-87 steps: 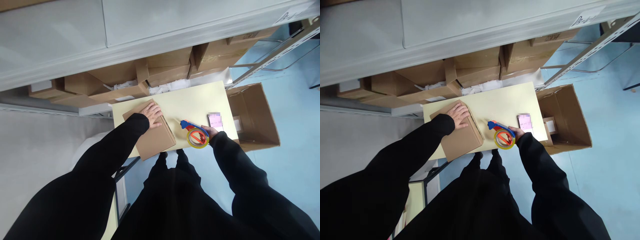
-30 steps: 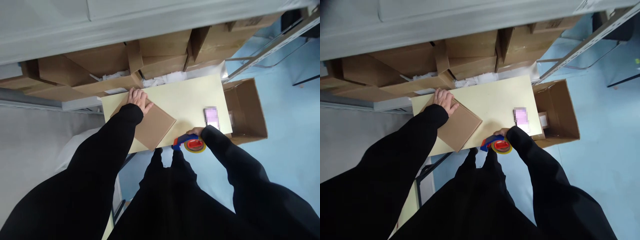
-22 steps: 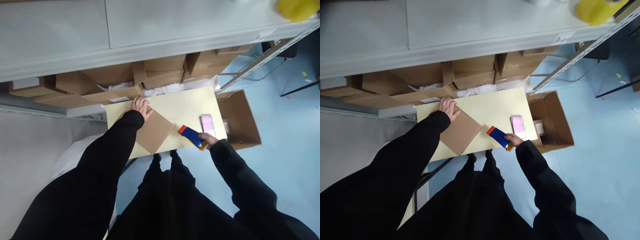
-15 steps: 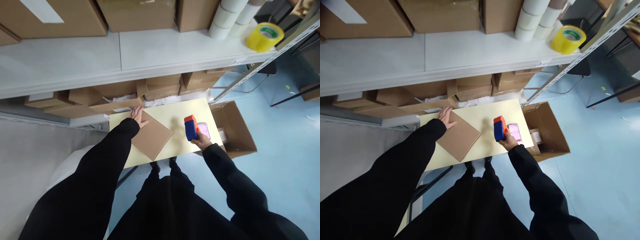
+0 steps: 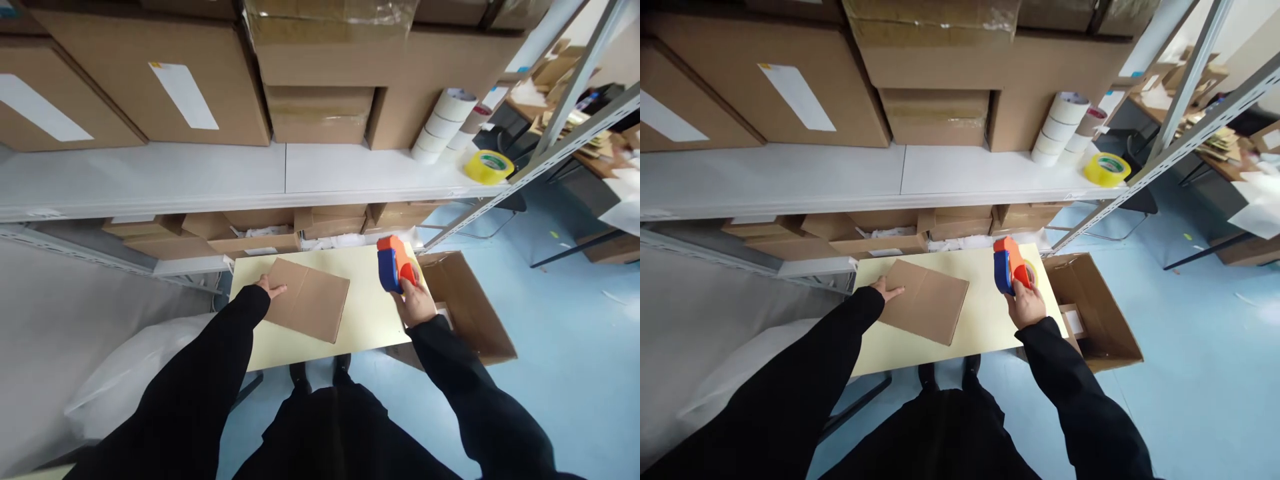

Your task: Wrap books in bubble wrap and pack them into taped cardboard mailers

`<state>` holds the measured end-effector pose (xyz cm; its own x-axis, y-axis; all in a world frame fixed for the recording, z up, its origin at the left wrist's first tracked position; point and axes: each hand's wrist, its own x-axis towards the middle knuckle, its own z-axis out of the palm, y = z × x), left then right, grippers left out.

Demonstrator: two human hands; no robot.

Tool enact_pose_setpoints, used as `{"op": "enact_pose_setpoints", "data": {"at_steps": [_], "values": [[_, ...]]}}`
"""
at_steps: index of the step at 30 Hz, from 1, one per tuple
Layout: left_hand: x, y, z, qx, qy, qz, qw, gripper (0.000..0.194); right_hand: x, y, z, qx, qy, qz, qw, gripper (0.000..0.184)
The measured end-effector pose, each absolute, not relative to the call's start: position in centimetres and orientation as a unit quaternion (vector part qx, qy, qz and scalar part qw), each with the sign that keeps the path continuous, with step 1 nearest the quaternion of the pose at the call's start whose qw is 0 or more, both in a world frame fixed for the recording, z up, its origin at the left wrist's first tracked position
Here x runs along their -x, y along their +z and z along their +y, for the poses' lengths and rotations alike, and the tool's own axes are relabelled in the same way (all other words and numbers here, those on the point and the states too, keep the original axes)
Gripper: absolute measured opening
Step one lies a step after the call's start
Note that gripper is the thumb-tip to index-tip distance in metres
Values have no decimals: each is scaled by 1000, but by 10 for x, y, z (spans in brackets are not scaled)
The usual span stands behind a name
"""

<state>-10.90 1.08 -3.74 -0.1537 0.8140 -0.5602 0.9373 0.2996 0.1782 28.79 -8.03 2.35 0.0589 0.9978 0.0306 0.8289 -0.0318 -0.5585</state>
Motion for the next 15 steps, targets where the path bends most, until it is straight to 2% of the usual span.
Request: {"op": "enact_pose_setpoints", "data": {"at_steps": [2, 3, 8, 15], "values": [[110, -39, -4, -563, -91, 769, 288, 70, -294, 64, -61, 653, 167, -675, 300, 38], [110, -40, -12, -554, -83, 776, 288, 69, -295, 86, -45, 639, 145, -690, 308, 41], [106, -41, -43, -520, -37, 804, 286, 67, -279, 164, 68, 652, 9, -730, 205, 49], [110, -45, -62, -489, 29, 814, 311, 63, -240, 184, 176, 671, -39, -731, 116, 36]]}}
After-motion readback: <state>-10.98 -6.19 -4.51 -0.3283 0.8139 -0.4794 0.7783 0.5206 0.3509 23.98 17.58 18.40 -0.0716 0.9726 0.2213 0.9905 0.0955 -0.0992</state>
